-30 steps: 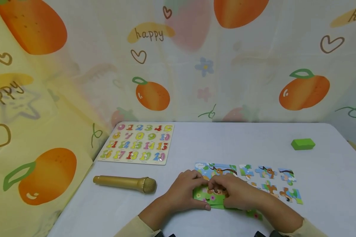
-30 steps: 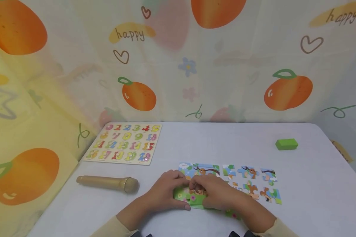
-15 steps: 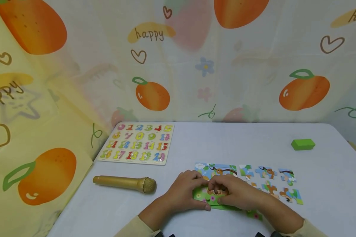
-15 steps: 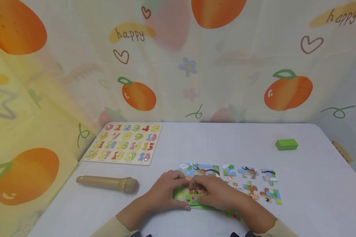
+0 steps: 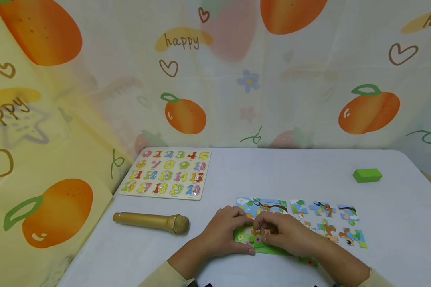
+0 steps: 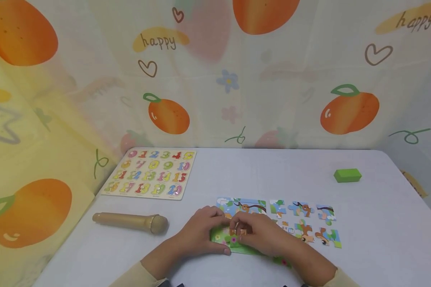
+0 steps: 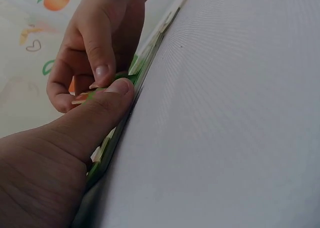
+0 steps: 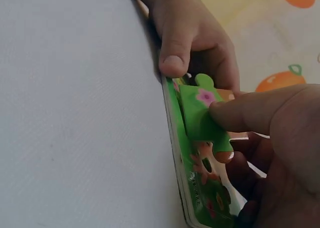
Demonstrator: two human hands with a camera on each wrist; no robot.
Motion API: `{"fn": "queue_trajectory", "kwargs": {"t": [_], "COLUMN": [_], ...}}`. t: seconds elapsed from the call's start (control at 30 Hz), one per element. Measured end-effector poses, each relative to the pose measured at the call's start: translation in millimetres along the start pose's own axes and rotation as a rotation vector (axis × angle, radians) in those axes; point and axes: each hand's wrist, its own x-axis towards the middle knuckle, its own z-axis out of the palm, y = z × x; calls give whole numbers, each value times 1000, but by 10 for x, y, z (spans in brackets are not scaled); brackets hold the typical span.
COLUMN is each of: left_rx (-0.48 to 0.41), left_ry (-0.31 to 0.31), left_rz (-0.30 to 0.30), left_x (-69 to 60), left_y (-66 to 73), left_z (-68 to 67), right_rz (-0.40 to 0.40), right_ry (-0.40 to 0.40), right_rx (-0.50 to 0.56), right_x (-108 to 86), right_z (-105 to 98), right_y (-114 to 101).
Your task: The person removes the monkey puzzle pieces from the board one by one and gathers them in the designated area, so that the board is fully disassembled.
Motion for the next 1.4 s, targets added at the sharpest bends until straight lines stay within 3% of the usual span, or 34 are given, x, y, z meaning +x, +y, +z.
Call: {"fn": "queue_trajectory", "kwargs": {"t": [0.43, 0.63, 0.93, 1.4], "left_rx": [-3, 2, 2, 6], "left_ry": [-5, -14, -24, -30], "left_rz": [-1, -13, -25, -35], "left_x": [-1, -2, -1, -4], "left_y": [14, 14, 2, 13], "left_z": [-24, -22, -6, -10], "right_rz": [104, 76, 137, 99], "right_ry": [75, 116, 142, 239], "right_rx": [112, 176, 131, -26], "right_x": [-83, -204, -444, -988], "right_z": [-89, -211, -359, -447], "right_y": [-16, -17, 45, 355]}}
